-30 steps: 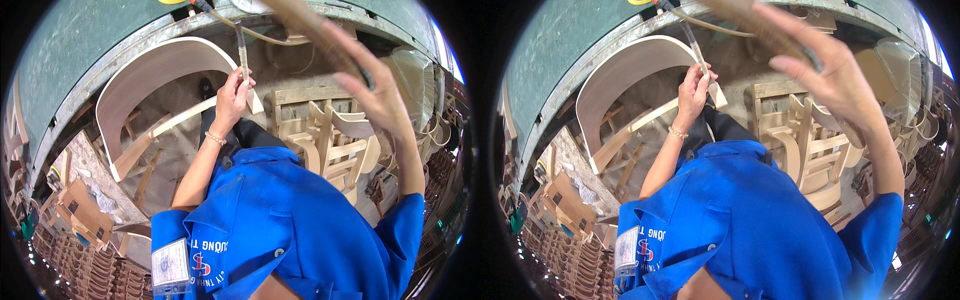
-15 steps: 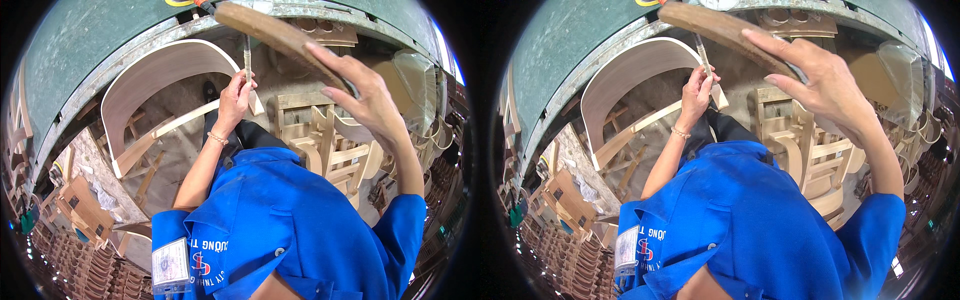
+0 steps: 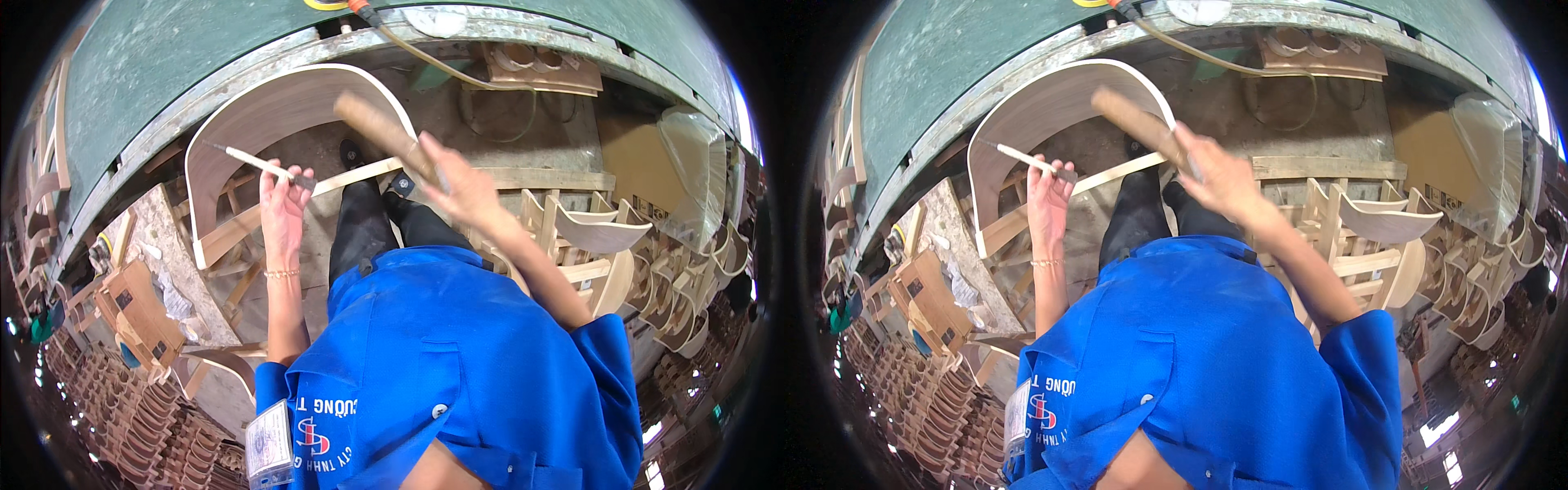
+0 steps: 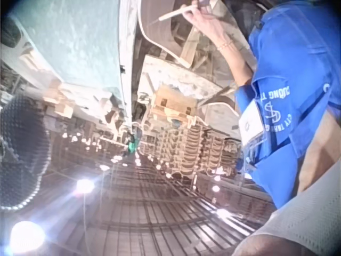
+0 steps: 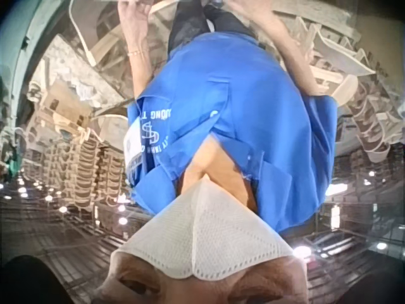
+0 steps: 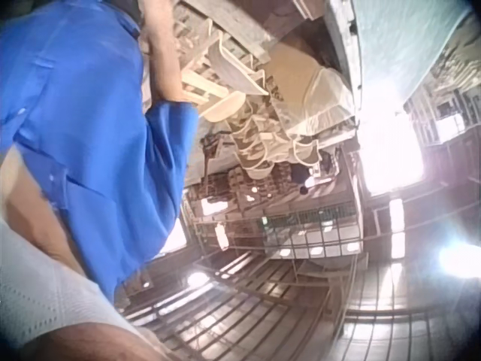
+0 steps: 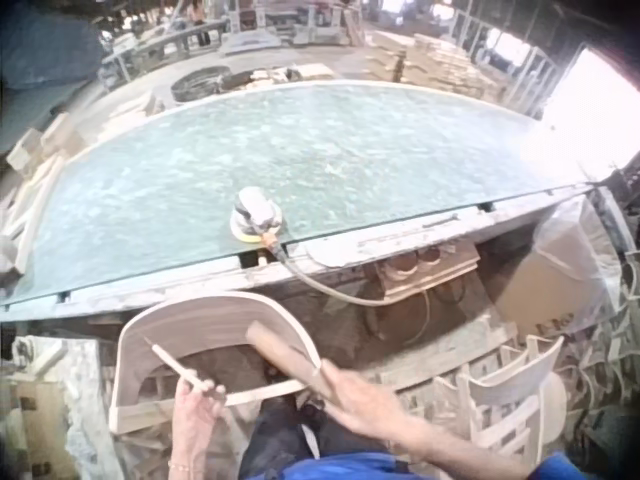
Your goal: The person sands wooden chair parts using a handheld electric sander. They pick up curved and straight pieces, sand edges and surfaces, flip pieces to reach different sides, and place finished parts on the workbench.
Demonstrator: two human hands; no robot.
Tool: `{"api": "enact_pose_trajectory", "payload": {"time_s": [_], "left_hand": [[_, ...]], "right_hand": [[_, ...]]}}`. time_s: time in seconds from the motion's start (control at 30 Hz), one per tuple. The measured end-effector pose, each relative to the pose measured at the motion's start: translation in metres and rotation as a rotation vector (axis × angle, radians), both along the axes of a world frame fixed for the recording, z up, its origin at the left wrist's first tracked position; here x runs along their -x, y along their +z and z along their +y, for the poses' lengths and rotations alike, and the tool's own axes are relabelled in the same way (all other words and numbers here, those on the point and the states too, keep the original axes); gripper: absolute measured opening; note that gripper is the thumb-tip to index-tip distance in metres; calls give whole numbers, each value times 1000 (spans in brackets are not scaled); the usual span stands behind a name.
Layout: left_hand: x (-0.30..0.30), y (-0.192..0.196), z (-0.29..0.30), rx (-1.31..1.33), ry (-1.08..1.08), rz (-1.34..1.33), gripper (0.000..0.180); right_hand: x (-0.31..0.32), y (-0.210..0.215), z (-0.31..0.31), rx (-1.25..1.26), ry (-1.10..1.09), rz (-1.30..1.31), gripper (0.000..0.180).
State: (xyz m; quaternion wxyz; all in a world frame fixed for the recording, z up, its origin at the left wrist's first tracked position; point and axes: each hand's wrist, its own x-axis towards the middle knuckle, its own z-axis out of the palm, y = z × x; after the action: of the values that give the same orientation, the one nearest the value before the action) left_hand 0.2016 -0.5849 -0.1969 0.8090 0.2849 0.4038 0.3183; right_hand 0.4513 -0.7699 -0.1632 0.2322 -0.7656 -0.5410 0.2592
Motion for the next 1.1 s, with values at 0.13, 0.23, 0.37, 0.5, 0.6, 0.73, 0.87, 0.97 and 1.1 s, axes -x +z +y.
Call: {"api": "enact_pose_trajectory", "payload": {"time_s": [0.13, 0.23, 0.37, 0.5, 0.6, 0.73, 0.87, 0.97, 1.1], "left_hand": [[45, 4, -24, -69, 58, 233, 31], [75, 4, -32, -28, 152, 355, 33], [152, 7, -10, -187, 217, 711, 26], [255, 17, 32, -446, 92, 1281, 28], [292, 29, 67, -548, -63, 1708, 33], [332, 26, 103, -596, -205, 1814, 35], [357, 6, 114, -620, -132, 1896, 37], [337, -1, 136, -680, 57, 1888, 39], [304, 0, 141, -345, 149, 1349, 39]], "right_hand": [[13, 11, 7, 102, 77, -77, 80], [0, 19, 39, 7, -6, -110, 80], [-5, 19, 112, 0, 171, -186, 77], [13, -6, 225, -154, 462, -283, 75], [42, -21, 326, -192, 569, -335, 71], [74, -12, 426, -295, 558, -334, 64], [34, 18, 457, -529, 346, -394, 60], [-54, 25, 429, -323, 116, -728, 66], [-111, 14, 376, 253, -124, -746, 79]]}}
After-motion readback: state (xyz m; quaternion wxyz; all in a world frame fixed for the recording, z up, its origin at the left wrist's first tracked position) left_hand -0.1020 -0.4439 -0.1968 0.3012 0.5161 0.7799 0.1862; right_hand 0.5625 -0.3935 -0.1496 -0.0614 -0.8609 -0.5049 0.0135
